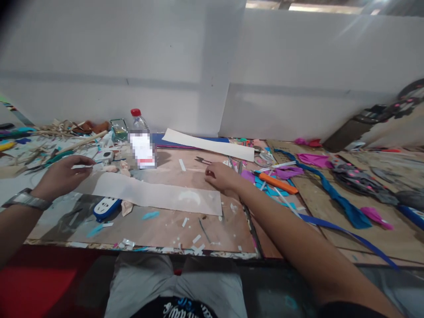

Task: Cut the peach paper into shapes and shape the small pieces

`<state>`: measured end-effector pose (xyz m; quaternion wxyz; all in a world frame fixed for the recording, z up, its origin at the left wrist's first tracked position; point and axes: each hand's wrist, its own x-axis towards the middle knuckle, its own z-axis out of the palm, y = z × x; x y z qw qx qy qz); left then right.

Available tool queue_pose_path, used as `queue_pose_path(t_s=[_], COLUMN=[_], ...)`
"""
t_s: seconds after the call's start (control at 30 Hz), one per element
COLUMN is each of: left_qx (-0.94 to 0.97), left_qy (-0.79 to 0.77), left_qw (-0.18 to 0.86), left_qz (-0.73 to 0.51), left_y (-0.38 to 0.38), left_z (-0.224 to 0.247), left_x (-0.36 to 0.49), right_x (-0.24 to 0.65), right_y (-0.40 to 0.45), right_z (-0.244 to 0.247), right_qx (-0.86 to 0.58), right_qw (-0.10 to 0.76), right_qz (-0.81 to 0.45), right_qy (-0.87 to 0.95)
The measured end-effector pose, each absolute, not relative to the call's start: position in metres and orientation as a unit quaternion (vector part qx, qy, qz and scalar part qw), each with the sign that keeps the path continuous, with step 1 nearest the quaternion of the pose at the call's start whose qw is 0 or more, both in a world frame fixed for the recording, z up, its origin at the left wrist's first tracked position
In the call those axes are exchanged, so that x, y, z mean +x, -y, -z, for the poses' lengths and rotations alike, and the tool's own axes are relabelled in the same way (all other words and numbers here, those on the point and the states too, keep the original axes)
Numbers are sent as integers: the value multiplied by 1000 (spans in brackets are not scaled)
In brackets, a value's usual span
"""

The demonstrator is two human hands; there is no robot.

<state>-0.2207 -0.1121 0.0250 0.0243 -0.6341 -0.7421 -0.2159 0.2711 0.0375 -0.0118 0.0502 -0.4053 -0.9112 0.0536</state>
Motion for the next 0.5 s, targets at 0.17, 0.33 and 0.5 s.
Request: queue_pose_path(t_s=[0.17, 0.33, 0.5], left_qx=[-691, -744, -814], left_qy=[685, 612, 535], left_qw=[167, 219, 132], left_qz=[159, 153, 182], left_y=[98, 87, 83], left_z=[-37, -58, -64], left_x=[-196, -143, -75], right_x=[274, 275, 274], right_y=[-1, 8, 6], right_z=[1, -5, 12], right_qx=[-342, -351, -331], right_qw=[58, -8, 29], right_qz=[-100, -175, -221], right_qy=[932, 920, 917])
